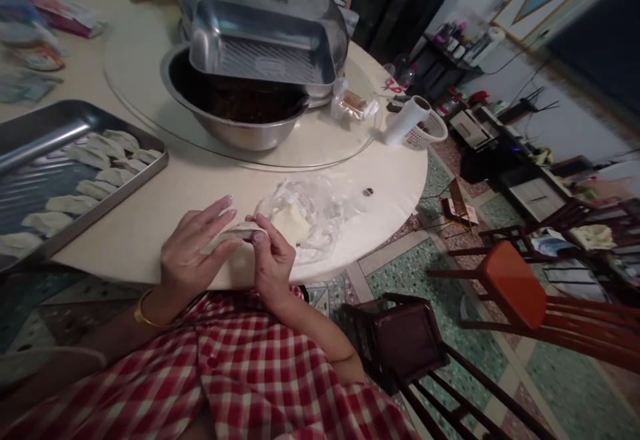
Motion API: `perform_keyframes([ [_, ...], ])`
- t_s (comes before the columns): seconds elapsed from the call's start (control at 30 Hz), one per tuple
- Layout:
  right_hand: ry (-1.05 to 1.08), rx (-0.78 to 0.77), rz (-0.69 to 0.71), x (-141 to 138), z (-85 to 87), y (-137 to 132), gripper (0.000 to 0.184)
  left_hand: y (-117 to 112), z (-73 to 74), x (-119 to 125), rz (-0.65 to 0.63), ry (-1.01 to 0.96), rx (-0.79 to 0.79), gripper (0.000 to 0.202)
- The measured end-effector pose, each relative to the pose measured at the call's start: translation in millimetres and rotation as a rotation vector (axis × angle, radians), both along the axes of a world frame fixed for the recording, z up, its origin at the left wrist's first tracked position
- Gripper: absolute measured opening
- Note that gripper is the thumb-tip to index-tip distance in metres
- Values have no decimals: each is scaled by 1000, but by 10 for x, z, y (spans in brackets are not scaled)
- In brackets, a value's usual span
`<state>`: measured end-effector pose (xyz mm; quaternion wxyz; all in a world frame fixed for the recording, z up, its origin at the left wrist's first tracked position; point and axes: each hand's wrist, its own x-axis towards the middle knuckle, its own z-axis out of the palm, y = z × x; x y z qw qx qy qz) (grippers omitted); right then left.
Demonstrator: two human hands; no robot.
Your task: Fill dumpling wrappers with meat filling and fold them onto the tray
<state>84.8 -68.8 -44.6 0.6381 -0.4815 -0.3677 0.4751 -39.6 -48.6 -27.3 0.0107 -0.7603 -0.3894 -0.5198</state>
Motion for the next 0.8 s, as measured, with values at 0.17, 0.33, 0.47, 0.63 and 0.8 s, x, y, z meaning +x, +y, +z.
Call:
perform_keyframes([
  [0.17,16,-26,23,-16,-38,5,42,33,48,7,80,76,67,22],
  [0.33,39,-32,14,-25,-28,18,41,66,50,27,151,161,138,18],
  [0.47,102,-29,39,-10,23,38,39,36,27,-41,63,122,30,45],
  [0.63,171,-28,65,-33,44,52,40,-22,-22,-200,71,63,-79,43],
  [0.8,147,-38,87,-112,17,58,43,-35,-49,-177,147,104,10,16],
])
